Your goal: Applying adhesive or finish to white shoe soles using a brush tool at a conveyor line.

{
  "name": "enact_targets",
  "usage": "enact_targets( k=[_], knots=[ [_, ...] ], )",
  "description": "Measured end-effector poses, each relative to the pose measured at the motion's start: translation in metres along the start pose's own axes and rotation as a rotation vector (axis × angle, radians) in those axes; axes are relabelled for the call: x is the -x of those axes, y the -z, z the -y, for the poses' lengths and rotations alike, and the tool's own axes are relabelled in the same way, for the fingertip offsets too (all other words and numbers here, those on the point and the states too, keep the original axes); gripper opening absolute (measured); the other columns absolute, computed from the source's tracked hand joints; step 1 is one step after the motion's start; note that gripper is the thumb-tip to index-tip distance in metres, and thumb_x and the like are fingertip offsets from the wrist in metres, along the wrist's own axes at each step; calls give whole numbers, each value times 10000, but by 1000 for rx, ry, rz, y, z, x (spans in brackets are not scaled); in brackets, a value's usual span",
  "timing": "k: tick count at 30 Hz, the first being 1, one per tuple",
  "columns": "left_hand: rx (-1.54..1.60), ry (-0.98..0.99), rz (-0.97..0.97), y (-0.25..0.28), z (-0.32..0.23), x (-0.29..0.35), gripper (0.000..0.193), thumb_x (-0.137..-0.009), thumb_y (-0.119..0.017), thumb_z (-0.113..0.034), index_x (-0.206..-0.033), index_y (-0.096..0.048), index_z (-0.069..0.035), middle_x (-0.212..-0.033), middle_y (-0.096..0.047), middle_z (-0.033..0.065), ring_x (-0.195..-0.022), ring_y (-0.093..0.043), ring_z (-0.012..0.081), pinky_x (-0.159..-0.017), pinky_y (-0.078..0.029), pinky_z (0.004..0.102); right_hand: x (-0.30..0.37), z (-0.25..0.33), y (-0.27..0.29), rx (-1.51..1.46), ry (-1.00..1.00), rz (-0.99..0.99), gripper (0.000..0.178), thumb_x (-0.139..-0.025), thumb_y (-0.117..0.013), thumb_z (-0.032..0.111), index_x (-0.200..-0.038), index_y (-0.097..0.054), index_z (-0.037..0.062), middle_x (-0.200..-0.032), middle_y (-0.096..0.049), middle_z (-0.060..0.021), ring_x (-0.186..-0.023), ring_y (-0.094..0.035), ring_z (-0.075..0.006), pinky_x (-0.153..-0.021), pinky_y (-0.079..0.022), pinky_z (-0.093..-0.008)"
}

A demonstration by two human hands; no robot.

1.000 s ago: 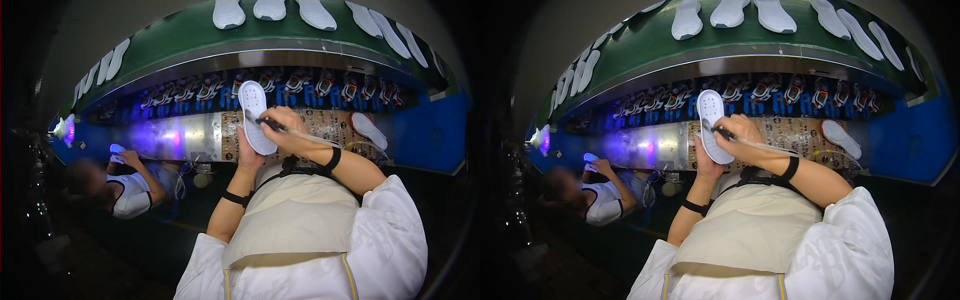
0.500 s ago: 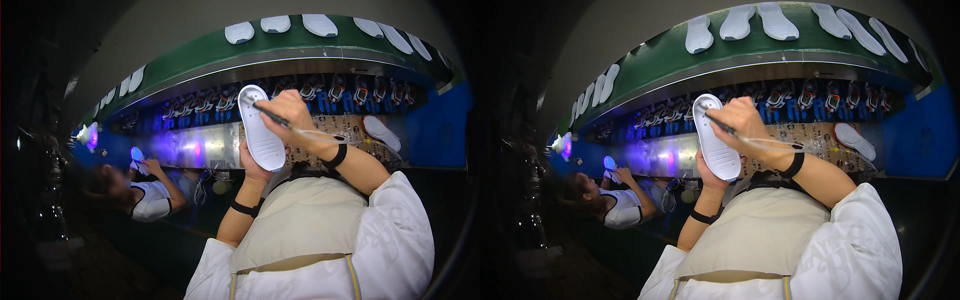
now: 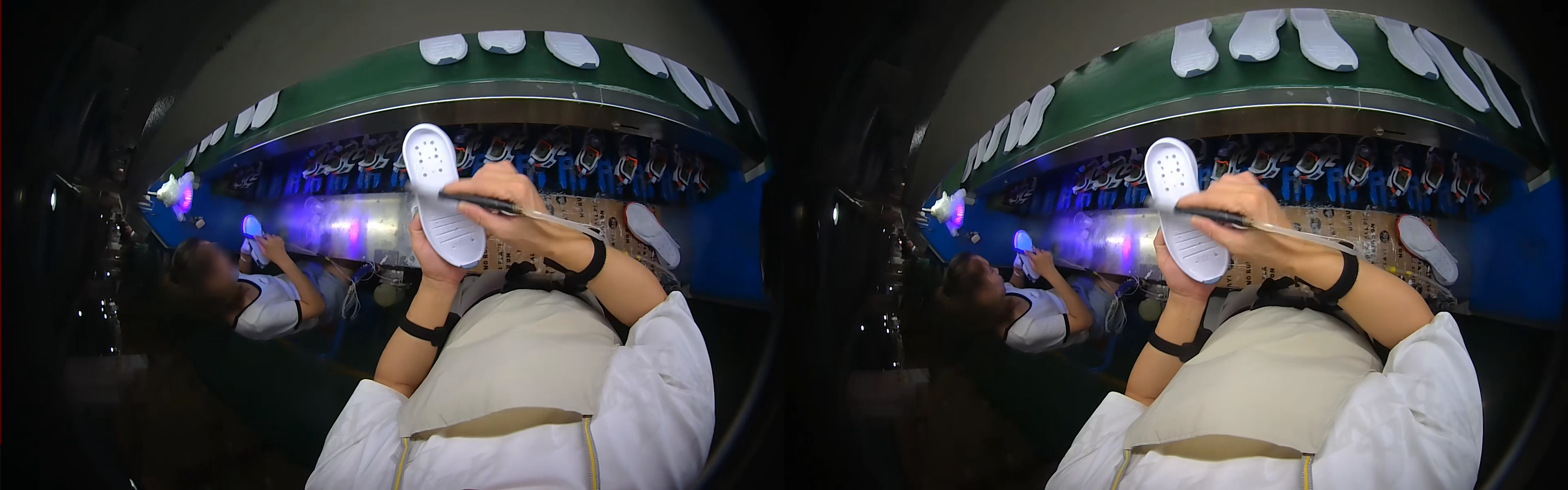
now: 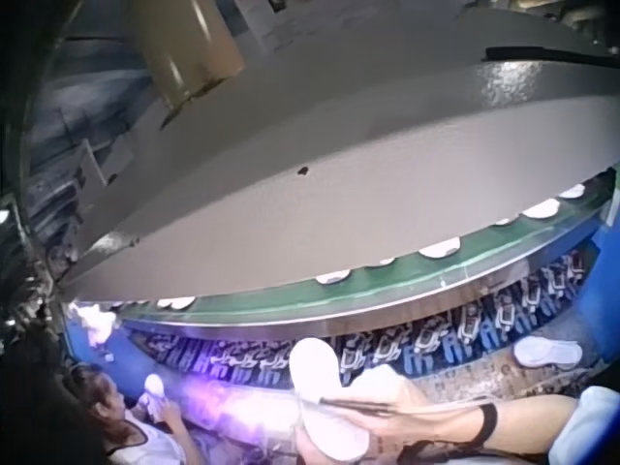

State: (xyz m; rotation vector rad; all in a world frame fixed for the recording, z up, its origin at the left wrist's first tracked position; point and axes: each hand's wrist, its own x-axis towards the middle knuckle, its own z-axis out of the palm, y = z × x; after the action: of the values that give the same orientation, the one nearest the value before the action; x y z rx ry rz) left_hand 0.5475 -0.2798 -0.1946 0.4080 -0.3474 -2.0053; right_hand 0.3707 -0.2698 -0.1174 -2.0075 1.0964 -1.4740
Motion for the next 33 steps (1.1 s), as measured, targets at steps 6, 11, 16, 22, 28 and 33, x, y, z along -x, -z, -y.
enact_targets(
  k=[6,11,16,22,28,33],
  knots=[
    [-60,-74,59,-32,-15,-11,672,-987,-329,-554,-1430,-533,-93,-1265,-631,143,-1127,-626,322,-989,-534,457,3,9,9,-81,215,347,341,-797,-820,94,-1134,-782,134,-882,-701,-48,-847,-628,-203,-823,-417,-364],
    [133,30,234,-36,-36,-18,748,-927,-399,-650,-1406,-549,-95,-1215,-578,248,-1015,-586,364,-877,-521,466,-2,24,19,-42,77,340,284,-851,-812,155,-1133,-780,135,-950,-725,-51,-913,-648,-223,-855,-425,-380],
    [94,50,337,-46,-50,-22,757,-904,-453,-671,-1401,-552,-109,-1166,-540,220,-957,-552,335,-798,-484,453,-5,35,34,-271,-24,391,289,-854,-824,156,-1139,-781,142,-916,-703,-24,-871,-623,-198,-836,-410,-363],
    [-103,40,378,-49,-61,-21,781,-862,-505,-706,-1398,-541,-139,-1173,-504,220,-973,-529,324,-757,-455,424,-5,33,41,-221,183,551,296,-857,-814,176,-1145,-779,122,-826,-659,-13,-799,-593,-205,-802,-413,-364],
    [-251,47,393,-59,-68,-23,868,-855,-463,-708,-1397,-514,-32,-1112,-537,234,-901,-556,333,-749,-473,430,-9,32,44,-32,240,587,324,-822,-831,163,-1140,-774,126,-829,-665,-10,-807,-591,-208,-789,-393,-363],
    [-477,55,432,-65,-72,-23,838,-942,-341,-636,-1380,-529,53,-1059,-648,222,-870,-660,295,-757,-551,408,-13,34,53,76,175,482,379,-769,-838,116,-1142,-768,131,-845,-659,-21,-836,-592,-219,-793,-396,-365]
  ],
)
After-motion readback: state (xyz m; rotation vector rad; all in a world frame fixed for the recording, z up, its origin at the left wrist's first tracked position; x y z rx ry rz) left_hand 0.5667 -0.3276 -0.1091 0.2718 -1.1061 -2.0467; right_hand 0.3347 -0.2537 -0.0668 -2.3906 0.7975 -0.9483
